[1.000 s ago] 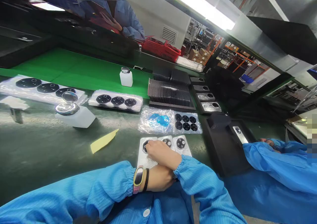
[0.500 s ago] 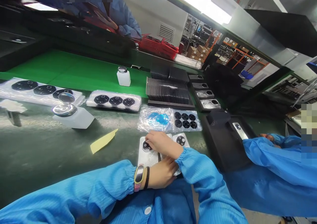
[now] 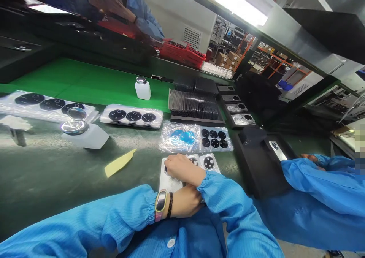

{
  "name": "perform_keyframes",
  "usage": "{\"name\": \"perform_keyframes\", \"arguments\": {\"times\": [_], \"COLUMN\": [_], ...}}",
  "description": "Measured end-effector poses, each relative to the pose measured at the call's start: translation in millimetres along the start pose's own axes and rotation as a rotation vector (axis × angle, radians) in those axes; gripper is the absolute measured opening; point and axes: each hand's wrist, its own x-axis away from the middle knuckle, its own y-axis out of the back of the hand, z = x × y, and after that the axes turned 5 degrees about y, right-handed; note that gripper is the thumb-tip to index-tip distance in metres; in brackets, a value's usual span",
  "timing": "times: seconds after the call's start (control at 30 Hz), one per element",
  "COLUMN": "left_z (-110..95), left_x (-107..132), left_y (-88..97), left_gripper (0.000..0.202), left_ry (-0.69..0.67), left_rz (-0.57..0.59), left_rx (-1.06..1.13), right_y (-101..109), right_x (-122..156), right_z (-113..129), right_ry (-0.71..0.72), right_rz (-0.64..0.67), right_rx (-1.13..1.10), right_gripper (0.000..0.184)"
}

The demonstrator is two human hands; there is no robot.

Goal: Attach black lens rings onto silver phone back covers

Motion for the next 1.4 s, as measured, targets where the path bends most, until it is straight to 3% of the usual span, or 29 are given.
{"name": "perform_keyframes", "arguments": {"times": [0.37, 0.67, 1.07, 1.4], "left_z": [-1.1, -0.4, -0.3, 4.1], "left_x": [0.7, 2.8, 4.3, 5.0], "left_y": [8.7, 1.2, 5.5, 1.2], "left_gripper": [0.024, 0.023, 0.018, 0.017], "left_ry": [0.018, 0.026, 0.034, -0.019], "left_rz": [-0.003, -0.001, 0.022, 0.068], "left_rx": [-0.019, 0.006, 0.023, 0.049], "right_y": [-2.1, -3.6, -3.7, -8.1], "right_x": [-4.2, -3.5, -5.2, -5.9], "right_z": [2.2, 3.3, 3.2, 5.6], "right_ry": [-0.003, 0.024, 0.047, 0.027], "right_rz": [0.033, 0.025, 0.020, -0.039], "right_rx": [0.029, 0.041, 0.049, -0.033], "right_gripper": [0.019, 0.020, 0.023, 0.020]}}
